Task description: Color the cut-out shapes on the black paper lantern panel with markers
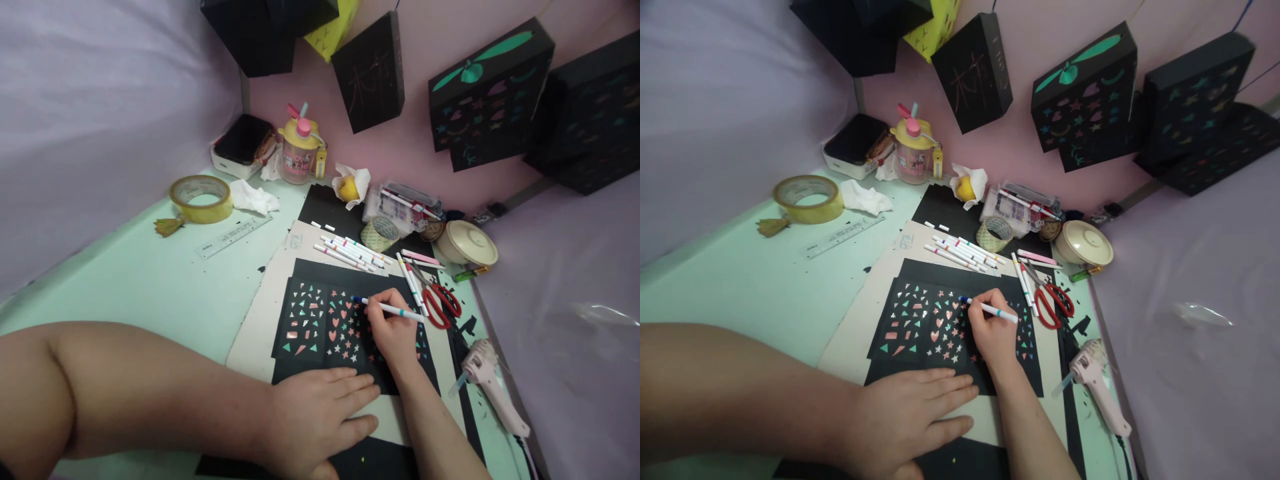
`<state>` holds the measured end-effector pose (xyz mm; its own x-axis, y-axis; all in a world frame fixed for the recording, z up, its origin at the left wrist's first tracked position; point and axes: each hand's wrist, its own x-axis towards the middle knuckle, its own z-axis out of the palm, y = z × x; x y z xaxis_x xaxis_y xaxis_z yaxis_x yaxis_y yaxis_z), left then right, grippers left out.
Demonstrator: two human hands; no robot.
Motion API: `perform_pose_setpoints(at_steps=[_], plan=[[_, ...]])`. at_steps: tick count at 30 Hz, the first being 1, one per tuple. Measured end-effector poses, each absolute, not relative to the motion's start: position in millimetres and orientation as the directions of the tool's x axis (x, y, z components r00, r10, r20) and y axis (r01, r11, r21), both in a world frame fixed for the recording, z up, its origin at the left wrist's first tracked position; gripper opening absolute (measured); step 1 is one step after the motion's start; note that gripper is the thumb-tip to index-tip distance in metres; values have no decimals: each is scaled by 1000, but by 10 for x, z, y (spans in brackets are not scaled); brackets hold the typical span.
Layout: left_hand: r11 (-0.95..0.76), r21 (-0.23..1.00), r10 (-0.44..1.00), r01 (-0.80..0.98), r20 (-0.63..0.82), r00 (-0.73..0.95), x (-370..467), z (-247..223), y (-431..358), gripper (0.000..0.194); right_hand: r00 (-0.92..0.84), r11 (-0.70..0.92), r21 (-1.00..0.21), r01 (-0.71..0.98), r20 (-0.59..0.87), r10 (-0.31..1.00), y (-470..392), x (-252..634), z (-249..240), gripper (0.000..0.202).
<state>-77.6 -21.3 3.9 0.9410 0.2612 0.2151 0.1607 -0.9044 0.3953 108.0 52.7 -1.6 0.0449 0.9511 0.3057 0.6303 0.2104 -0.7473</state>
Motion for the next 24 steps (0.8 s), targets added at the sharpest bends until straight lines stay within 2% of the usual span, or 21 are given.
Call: perform_pose_setpoints(at_steps=[6, 14, 24], plan=[[-905, 395, 276, 157, 266, 924, -766, -8, -224, 66, 37, 216, -738, 639, 310, 950, 525, 1078, -3, 15], [-904, 398, 256, 152, 223, 941, -770, 55, -199, 67, 50, 194, -749, 634, 290, 956, 513, 1069, -5, 15], [-913, 377, 260, 154, 250, 933, -773, 23, -209, 66, 43, 210, -741, 638, 306, 951, 519, 1064, 5, 15]])
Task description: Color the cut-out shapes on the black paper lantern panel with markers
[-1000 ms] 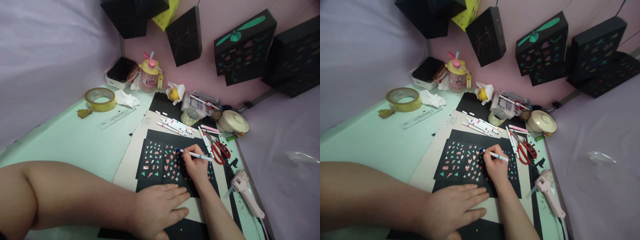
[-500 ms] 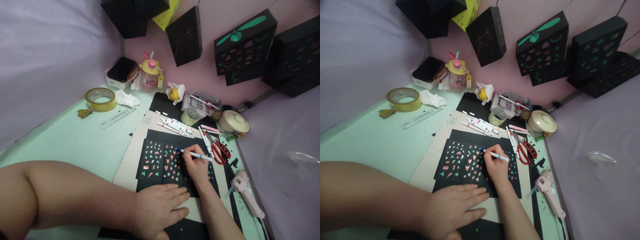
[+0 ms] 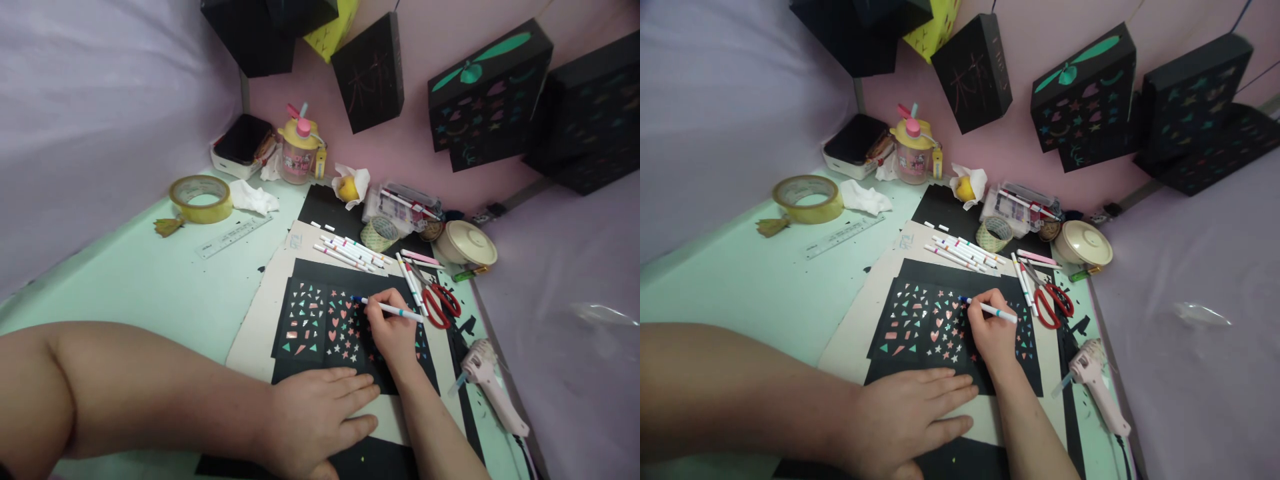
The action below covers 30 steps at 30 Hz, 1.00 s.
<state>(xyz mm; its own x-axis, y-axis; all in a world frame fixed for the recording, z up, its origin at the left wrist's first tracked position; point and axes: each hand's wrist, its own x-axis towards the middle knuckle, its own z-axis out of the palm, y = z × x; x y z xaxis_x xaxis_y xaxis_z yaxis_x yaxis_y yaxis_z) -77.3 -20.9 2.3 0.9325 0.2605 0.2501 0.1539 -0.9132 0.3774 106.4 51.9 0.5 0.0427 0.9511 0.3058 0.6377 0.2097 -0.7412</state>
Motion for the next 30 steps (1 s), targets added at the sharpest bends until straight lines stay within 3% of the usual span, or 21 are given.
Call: perform_pose_setpoints(at_steps=[30], plan=[[-913, 377, 253, 154, 230, 940, -786, 91, -191, 65, 50, 208, -727, 655, 316, 948, 518, 1054, -9, 16]])
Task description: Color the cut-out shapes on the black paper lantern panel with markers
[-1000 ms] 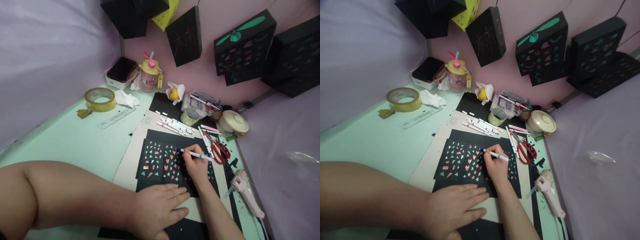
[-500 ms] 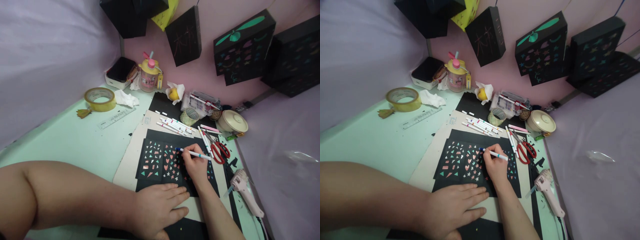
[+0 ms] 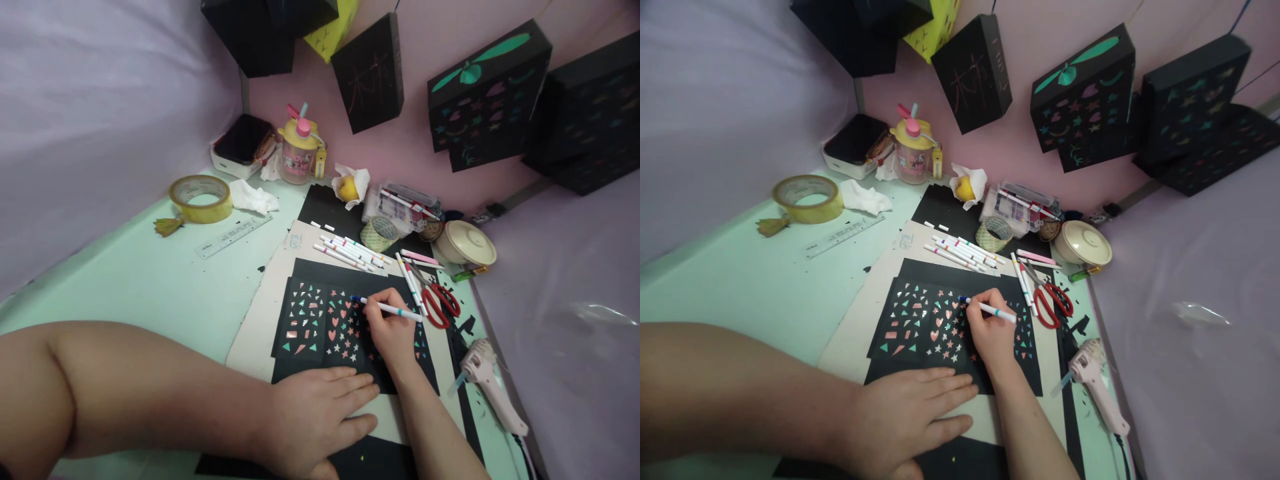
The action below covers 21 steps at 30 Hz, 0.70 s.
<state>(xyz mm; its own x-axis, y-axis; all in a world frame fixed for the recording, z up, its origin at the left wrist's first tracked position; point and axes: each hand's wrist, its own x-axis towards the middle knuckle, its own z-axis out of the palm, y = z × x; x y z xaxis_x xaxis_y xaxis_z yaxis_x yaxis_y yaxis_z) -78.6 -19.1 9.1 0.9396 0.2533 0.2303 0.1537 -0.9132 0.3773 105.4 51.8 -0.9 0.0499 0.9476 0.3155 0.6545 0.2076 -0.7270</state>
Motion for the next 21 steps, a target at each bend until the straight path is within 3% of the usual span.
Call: perform_pose_setpoints(at_steps=[21], plan=[[-915, 372, 259, 159, 236, 937, -770, 18, -217, 69, 51, 210, -731, 649, 317, 947, 521, 1060, -21, 16]])
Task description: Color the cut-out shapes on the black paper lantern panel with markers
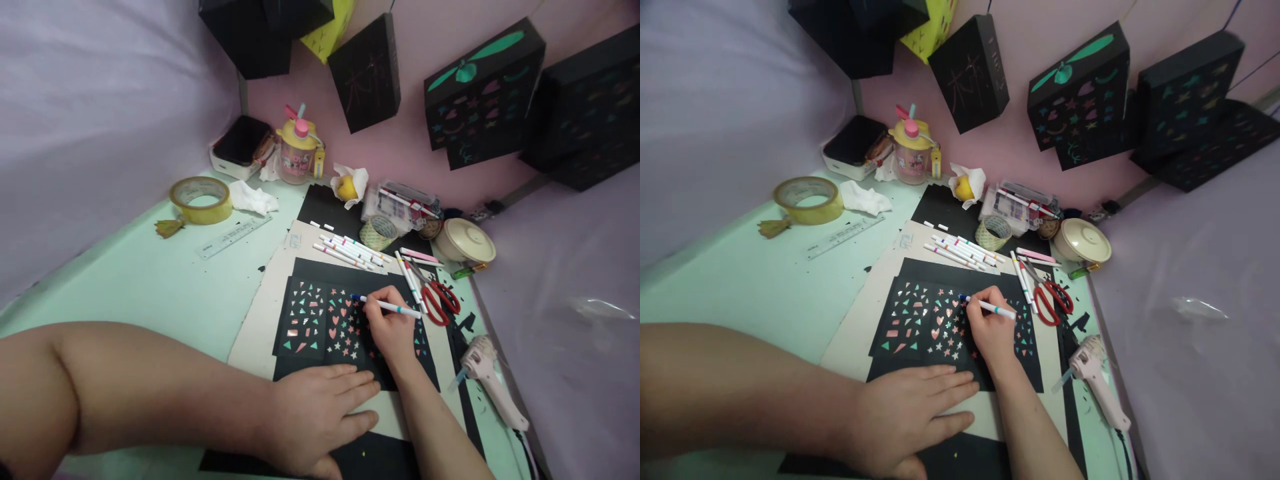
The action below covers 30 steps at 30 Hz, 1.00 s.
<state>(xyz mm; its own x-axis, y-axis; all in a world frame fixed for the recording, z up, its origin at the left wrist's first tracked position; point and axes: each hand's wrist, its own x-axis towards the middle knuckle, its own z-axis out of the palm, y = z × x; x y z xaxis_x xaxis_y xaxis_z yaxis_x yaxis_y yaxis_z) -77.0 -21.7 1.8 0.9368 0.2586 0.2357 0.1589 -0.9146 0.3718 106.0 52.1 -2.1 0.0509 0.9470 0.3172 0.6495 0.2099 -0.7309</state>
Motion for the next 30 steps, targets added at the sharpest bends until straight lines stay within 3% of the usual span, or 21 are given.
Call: perform_pose_setpoints(at_steps=[7, 15, 30], plan=[[-910, 379, 267, 168, 225, 937, -761, 27, -222, 70, 62, 237, -725, 646, 360, 931, 520, 1054, 11, 14], [-901, 404, 229, 161, 126, 965, -756, 83, -190, 75, 184, 190, -834, 519, 325, 928, 538, 1069, 84, 11], [-910, 381, 204, 162, 71, 976, -731, 105, -185, 75, -4, 330, -812, 482, 374, 927, 541, 1045, 127, 14]])
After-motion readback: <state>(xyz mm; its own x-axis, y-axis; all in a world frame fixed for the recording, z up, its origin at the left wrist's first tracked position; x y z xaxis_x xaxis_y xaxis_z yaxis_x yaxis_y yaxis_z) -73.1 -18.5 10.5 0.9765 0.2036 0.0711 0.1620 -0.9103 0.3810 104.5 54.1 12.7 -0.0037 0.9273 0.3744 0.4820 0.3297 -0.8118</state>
